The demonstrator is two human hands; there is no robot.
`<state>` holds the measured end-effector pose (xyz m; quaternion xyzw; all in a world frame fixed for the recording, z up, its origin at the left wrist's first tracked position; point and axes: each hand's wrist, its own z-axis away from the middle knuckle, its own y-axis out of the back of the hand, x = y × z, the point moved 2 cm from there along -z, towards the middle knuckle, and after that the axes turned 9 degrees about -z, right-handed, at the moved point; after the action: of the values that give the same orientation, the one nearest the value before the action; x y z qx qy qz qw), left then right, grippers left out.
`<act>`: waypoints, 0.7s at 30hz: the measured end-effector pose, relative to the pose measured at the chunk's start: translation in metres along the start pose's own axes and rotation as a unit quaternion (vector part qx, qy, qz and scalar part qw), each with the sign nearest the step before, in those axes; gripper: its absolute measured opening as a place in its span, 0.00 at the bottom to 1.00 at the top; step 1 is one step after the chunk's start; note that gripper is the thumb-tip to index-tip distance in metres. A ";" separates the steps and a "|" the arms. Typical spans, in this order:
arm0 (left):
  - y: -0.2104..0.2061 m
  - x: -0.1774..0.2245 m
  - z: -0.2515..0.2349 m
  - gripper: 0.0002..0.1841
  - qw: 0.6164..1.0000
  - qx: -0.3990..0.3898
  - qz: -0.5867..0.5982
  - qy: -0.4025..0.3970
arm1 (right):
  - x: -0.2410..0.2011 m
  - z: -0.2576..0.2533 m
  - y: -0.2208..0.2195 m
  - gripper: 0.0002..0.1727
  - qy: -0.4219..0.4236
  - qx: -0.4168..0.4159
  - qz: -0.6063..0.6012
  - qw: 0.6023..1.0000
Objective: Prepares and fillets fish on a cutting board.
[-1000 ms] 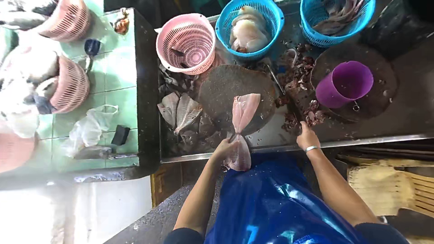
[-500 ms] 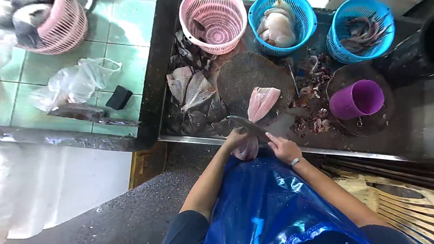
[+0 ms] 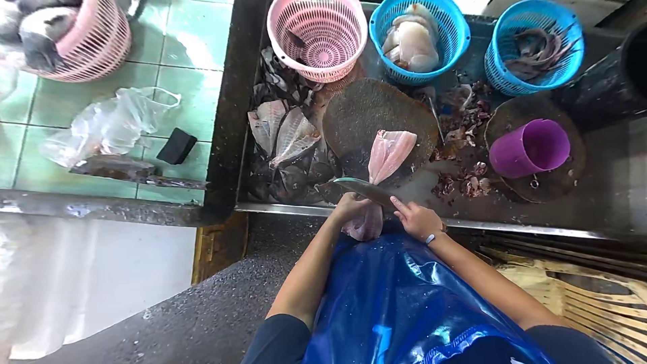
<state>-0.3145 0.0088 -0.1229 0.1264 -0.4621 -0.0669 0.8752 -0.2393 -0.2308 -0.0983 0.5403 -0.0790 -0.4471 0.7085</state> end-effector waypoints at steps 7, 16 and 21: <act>0.004 -0.005 -0.001 0.16 0.999 0.000 -0.022 0.023 | -0.002 0.003 -0.002 0.30 -0.013 -0.001 -0.016 1.000; 0.009 -0.006 0.000 0.15 1.000 -0.006 0.005 0.019 | -0.011 -0.002 0.005 0.30 -0.028 -0.004 -0.005 1.000; 0.011 -0.010 0.000 0.13 1.000 -0.008 0.023 0.010 | -0.021 -0.016 0.005 0.29 -0.038 -0.005 -0.012 0.999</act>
<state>-0.3201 0.0219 -0.1281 0.1097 -0.4558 -0.0495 0.8819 -0.2398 -0.2046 -0.0928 0.5200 -0.0976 -0.4762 0.7023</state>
